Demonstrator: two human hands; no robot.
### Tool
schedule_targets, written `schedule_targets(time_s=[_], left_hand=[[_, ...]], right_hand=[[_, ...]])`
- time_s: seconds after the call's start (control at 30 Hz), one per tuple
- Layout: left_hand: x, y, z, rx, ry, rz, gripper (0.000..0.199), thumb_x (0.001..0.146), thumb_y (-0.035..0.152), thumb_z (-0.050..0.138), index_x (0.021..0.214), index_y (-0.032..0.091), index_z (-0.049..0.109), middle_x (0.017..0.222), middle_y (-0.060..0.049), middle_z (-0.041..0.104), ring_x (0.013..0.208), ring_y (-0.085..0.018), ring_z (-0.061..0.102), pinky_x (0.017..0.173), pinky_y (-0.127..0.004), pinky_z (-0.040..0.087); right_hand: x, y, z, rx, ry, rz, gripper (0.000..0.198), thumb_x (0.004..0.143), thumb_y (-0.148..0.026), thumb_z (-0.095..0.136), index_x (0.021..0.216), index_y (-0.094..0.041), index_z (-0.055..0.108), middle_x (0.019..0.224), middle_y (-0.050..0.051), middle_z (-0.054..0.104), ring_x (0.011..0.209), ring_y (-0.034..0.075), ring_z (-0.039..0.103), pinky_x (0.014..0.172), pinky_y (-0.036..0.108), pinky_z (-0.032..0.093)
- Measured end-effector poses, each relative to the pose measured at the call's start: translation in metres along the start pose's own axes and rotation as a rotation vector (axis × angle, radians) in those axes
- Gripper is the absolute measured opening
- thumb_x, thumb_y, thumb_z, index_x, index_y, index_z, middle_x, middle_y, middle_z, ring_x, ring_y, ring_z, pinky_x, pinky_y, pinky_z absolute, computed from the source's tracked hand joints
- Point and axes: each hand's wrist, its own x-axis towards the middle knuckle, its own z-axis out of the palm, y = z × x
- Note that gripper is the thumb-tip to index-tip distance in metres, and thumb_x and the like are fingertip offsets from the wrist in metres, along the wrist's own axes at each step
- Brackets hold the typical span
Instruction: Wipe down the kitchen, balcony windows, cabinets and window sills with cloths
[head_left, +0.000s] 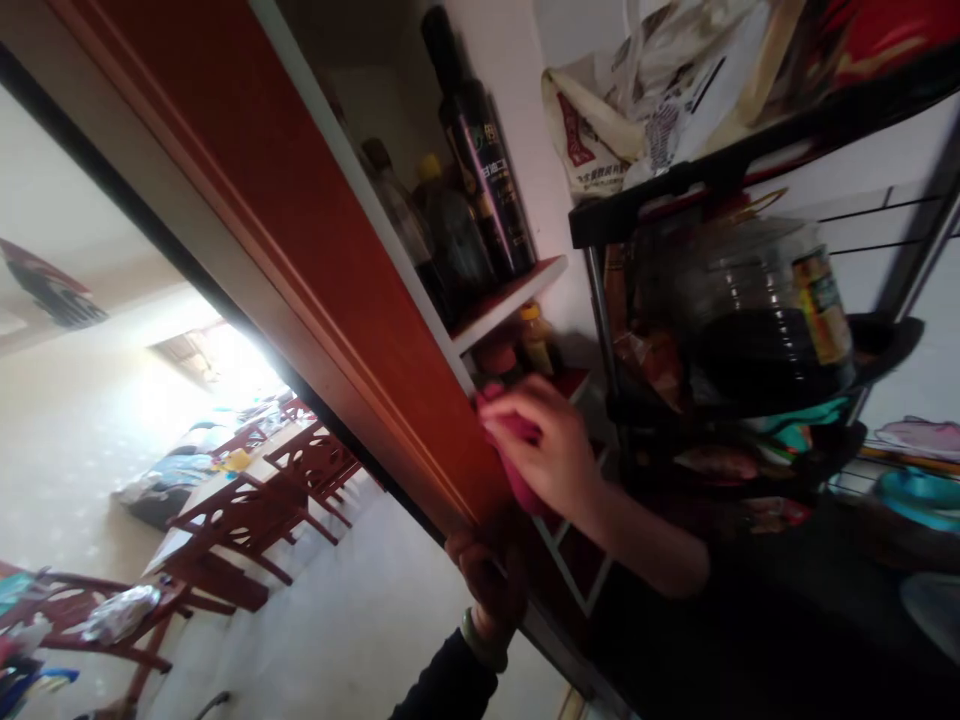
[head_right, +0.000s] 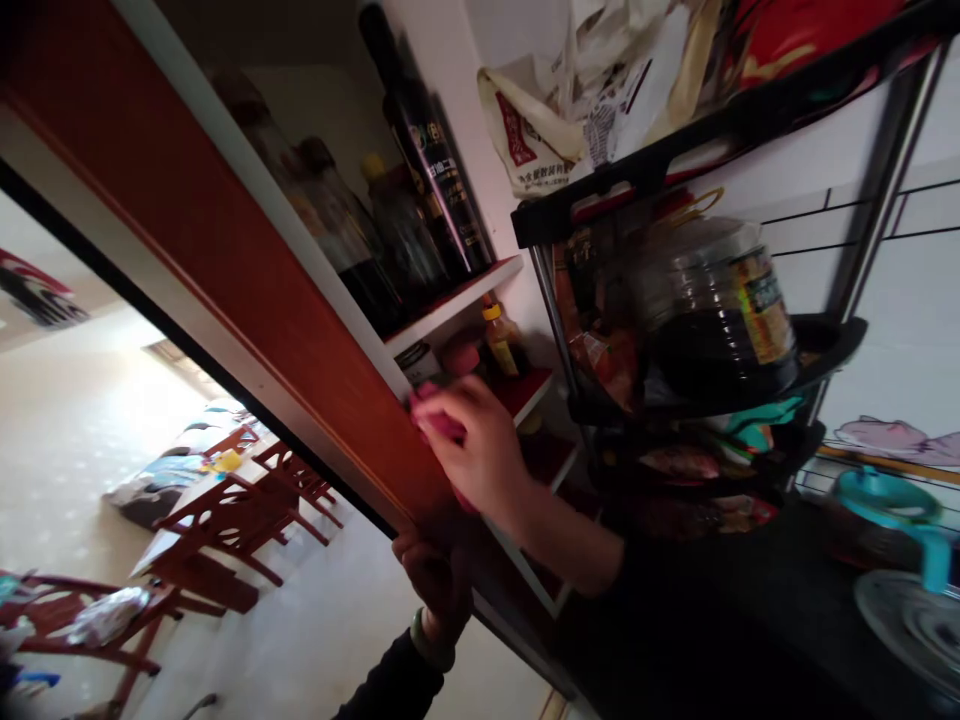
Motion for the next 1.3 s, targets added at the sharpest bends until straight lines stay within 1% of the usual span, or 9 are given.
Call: schedule_targets(time_s=[0.1,0.2,0.3,0.53,0.67,0.93,1.0,1.17,1.3], left_hand=[[0.002,0.002,0.001,-0.011,0.009,-0.005,0.026,0.086,0.011,0.069,0.086,0.024,0.046,0.091,0.001,0.045,0.082,-0.016,0.049,0.070,-0.028,0.048],[0.004,0.004,0.002,-0.019,0.012,-0.002,0.027,0.086,0.011,0.069,0.087,0.023,0.046,0.093,0.000,0.045,0.083,-0.016,0.049,0.070,-0.028,0.047],[0.006,0.007,0.001,-0.027,-0.008,-0.003,0.026,0.086,0.012,0.068,0.088,0.024,0.045,0.095,0.000,0.043,0.087,-0.017,0.049,0.076,-0.030,0.047],[0.013,0.015,0.000,-0.055,-0.008,-0.070,0.025,0.090,0.025,0.068,0.090,0.024,0.043,0.097,0.000,0.042,0.088,-0.018,0.049,0.079,-0.034,0.047],[0.009,0.010,-0.001,-0.054,-0.004,-0.077,0.026,0.091,0.034,0.068,0.090,0.024,0.044,0.097,-0.001,0.043,0.089,-0.019,0.048,0.078,-0.037,0.047],[0.008,-0.002,-0.012,-0.040,-0.098,-0.017,0.019,0.092,0.034,0.064,0.091,0.024,0.047,0.097,-0.001,0.044,0.093,-0.021,0.050,0.085,-0.039,0.046],[0.009,-0.002,-0.013,-0.045,-0.104,-0.020,0.017,0.092,0.032,0.063,0.091,0.025,0.048,0.096,-0.001,0.044,0.092,-0.021,0.049,0.084,-0.039,0.045],[0.010,0.001,-0.010,-0.071,-0.081,-0.059,0.019,0.090,0.032,0.062,0.091,0.025,0.044,0.096,-0.001,0.042,0.091,-0.021,0.047,0.083,-0.039,0.045],[0.014,0.004,-0.006,-0.062,-0.075,-0.031,0.019,0.090,0.031,0.062,0.092,0.025,0.044,0.096,-0.001,0.041,0.090,-0.021,0.046,0.086,-0.040,0.044]], right_hand=[[0.085,-0.035,0.011,0.030,0.002,-0.136,0.011,0.094,-0.015,0.071,0.093,-0.023,0.077,0.097,0.000,0.065,0.090,0.015,0.066,0.087,0.030,0.058],[0.102,-0.046,0.014,0.042,-0.009,-0.153,0.010,0.098,-0.017,0.068,0.099,-0.022,0.077,0.101,0.000,0.063,0.096,0.014,0.065,0.092,0.031,0.057],[0.045,-0.028,0.008,0.031,-0.003,-0.040,0.009,0.097,-0.019,0.071,0.099,-0.024,0.078,0.100,0.001,0.063,0.090,0.013,0.065,0.082,0.027,0.057],[-0.174,0.061,-0.014,-0.025,0.012,0.386,0.018,0.095,-0.017,0.065,0.096,-0.026,0.080,0.100,0.005,0.068,0.093,0.019,0.069,0.079,0.033,0.057],[-0.233,0.091,-0.020,-0.032,0.054,0.549,0.016,0.090,-0.019,0.066,0.085,-0.025,0.080,0.094,0.006,0.071,0.091,0.023,0.071,0.083,0.039,0.058],[-0.112,0.038,-0.009,0.072,-0.003,0.341,0.016,0.097,-0.020,0.067,0.102,-0.028,0.081,0.104,0.005,0.069,0.096,0.019,0.068,0.081,0.032,0.056],[-0.118,0.043,-0.007,0.087,0.004,0.349,0.015,0.097,-0.021,0.068,0.102,-0.028,0.080,0.103,0.005,0.068,0.096,0.018,0.067,0.079,0.031,0.055],[-0.204,0.080,-0.015,-0.015,0.093,0.608,0.009,0.088,-0.020,0.071,0.086,-0.025,0.079,0.087,0.003,0.065,0.082,0.019,0.065,0.074,0.033,0.054],[-0.174,0.066,-0.016,0.028,0.011,0.569,0.013,0.088,-0.017,0.070,0.091,-0.025,0.081,0.092,0.004,0.068,0.086,0.019,0.066,0.076,0.033,0.055]])
